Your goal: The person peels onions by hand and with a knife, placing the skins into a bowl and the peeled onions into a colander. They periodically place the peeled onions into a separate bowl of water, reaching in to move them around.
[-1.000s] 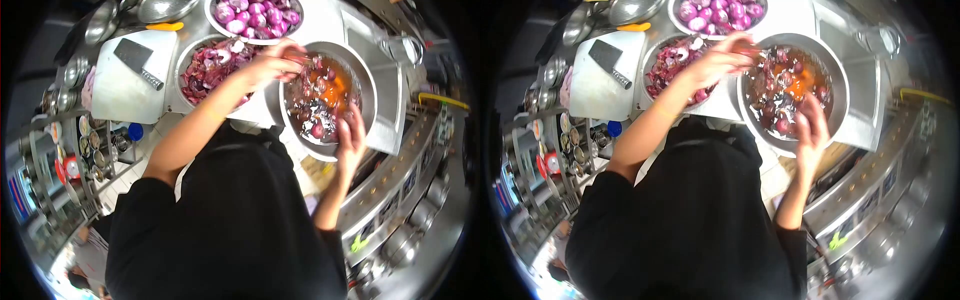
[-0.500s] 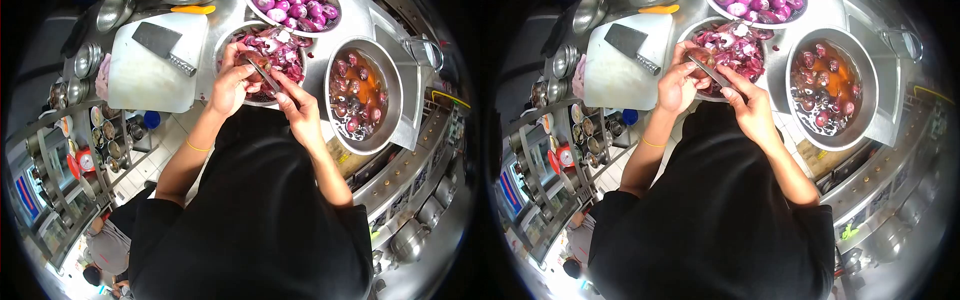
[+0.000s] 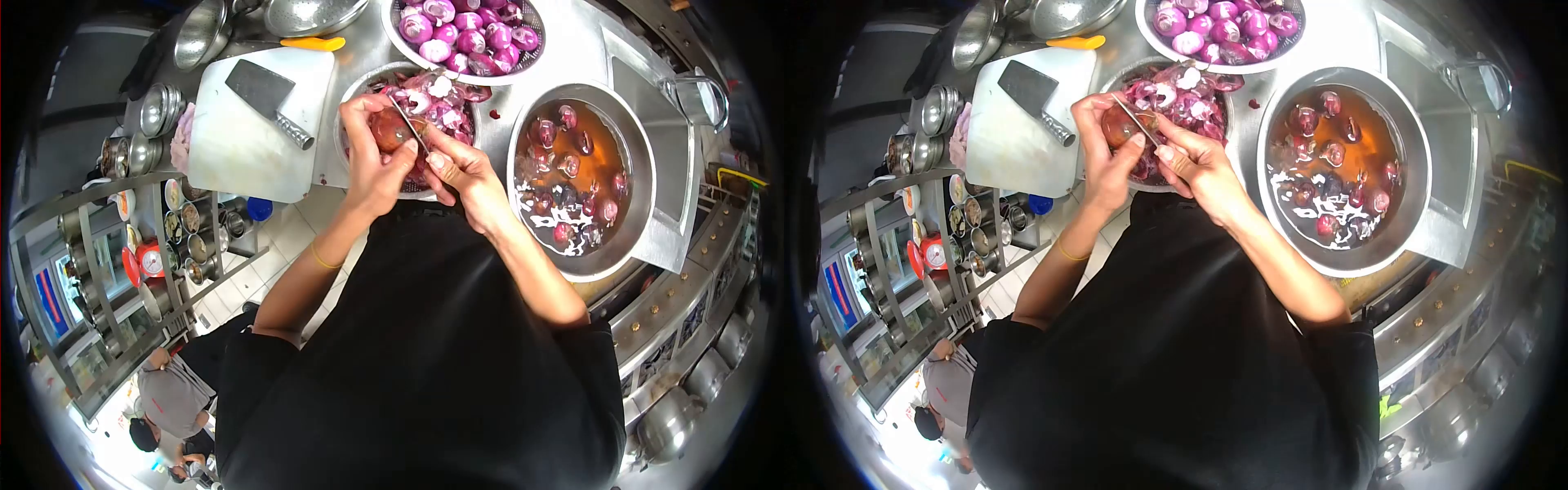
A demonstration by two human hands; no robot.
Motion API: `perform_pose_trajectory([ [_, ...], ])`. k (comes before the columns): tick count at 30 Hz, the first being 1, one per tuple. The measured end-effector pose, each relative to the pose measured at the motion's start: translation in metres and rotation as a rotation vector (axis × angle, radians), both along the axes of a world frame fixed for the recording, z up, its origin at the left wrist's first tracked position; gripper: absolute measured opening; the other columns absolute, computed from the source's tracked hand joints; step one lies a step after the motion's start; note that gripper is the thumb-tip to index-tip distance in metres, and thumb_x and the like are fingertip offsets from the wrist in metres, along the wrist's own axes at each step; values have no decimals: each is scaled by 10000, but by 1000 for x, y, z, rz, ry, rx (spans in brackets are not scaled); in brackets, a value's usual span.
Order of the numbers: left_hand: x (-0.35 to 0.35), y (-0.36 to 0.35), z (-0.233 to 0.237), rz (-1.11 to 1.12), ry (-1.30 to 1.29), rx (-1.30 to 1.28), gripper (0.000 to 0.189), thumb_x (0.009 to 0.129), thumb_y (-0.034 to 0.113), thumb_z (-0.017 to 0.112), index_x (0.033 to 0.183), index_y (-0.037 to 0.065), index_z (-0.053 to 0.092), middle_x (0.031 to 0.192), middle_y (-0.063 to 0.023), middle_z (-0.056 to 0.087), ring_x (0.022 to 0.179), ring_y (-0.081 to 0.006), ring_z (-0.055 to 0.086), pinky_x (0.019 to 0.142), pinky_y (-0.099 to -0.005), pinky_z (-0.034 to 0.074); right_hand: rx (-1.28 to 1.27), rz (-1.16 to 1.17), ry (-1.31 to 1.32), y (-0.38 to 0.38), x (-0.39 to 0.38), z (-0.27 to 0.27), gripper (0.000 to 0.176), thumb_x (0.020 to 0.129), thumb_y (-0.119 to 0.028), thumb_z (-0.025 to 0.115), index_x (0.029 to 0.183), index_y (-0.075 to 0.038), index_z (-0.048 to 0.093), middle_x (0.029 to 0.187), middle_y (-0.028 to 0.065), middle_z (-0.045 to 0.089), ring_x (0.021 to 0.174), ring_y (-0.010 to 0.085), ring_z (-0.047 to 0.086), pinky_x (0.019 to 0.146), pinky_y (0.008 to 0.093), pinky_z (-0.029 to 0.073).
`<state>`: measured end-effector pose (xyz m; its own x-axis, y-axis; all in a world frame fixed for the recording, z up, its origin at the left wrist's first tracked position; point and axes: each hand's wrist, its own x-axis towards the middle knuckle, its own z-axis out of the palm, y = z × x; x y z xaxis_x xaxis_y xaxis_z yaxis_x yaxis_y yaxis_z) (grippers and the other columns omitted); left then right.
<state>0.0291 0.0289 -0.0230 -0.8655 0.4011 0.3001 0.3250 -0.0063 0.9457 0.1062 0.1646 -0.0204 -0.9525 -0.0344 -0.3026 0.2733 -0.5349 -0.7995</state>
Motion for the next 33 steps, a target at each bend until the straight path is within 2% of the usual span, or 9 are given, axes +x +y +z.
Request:
perform_pose_trajectory([
  [3, -13, -10, 16, -179, -770, 361, 438, 795, 27, 556, 1149, 43, 300, 1050, -88, 446, 952, -165, 486, 903, -335, 399, 132, 86, 94, 12, -10, -1, 463, 942, -117, 539, 1387, -70, 421, 632, -60, 392, 546, 31, 328, 482, 187, 277],
  [11, -18, 6, 5, 84, 344, -109, 528, 705, -6, 620, 1129, 40, 309, 1144, -169, 361, 1023, -217, 446, 932, -364, 370, -146, 2, -17, 4, -21, 17, 439, 958, -124, 511, 1385, -67, 423, 630, -53, 405, 534, 36, 335, 454, 193, 279],
  [14, -19, 6, 21, 40, 217, -156, 519, 720, 6, 616, 1131, 38, 300, 1139, -165, 363, 1057, -224, 426, 951, -378, 352, -66, 43, 82, 10, -24, 7, 418, 960, -115, 505, 1370, -65, 445, 655, -60, 419, 544, 26, 341, 459, 188, 275],
  [16, -17, 8, 39, -76, -624, 309, 521, 734, 25, 618, 1139, 32, 290, 1143, -169, 356, 1072, -233, 408, 959, -388, 336, 16, 54, 133, 15, -24, 0, 407, 962, -100, 496, 1366, -73, 456, 656, -66, 413, 547, 22, 328, 463, 185, 265],
  [17, -15, 10, 37, -80, -624, 300, 521, 734, 25, 618, 1139, 32, 290, 1143, -169, 356, 1072, -233, 408, 959, -388, 336, 47, 64, 171, 17, -24, 1, 403, 962, -93, 491, 1364, -75, 459, 654, -66, 409, 545, 21, 321, 464, 185, 263],
  [20, -7, 15, 18, -2, 67, -34, 534, 731, 40, 622, 1149, 31, 289, 1163, -179, 351, 1073, -236, 402, 961, -396, 328, -11, 23, 123, 16, -24, 8, 386, 967, -88, 469, 1353, -77, 475, 643, -55, 420, 523, 28, 322, 458, 188, 272],
  [25, -14, 15, 2, 27, 404, -128, 524, 731, 41, 617, 1147, 42, 298, 1184, -171, 344, 1062, -239, 405, 942, -377, 341, -228, -49, -94, 11, -24, 23, 347, 980, -126, 439, 1318, -70, 495, 630, -14, 464, 474, 57, 346, 428, 199, 289],
  [28, -16, 5, 21, -132, -600, 400, 476, 779, 59, 554, 1200, 86, 335, 1163, -147, 463, 887, -226, 507, 697, -302, 437, -534, 27, -153, 17, -26, 20, 351, 982, -123, 426, 1327, -77, 472, 678, 29, 491, 476, 79, 348, 432, 203, 301],
  [33, -17, -15, 14, -274, -871, 643, 457, 819, 232, 516, 1235, 76, 411, 1081, -141, 534, 792, -245, 515, 627, -311, 426, -607, 133, -36, 14, -27, 15, 267, 967, -182, 481, 1214, -84, 503, 712, 56, 501, 479, 85, 366, 448, 214, 323],
])
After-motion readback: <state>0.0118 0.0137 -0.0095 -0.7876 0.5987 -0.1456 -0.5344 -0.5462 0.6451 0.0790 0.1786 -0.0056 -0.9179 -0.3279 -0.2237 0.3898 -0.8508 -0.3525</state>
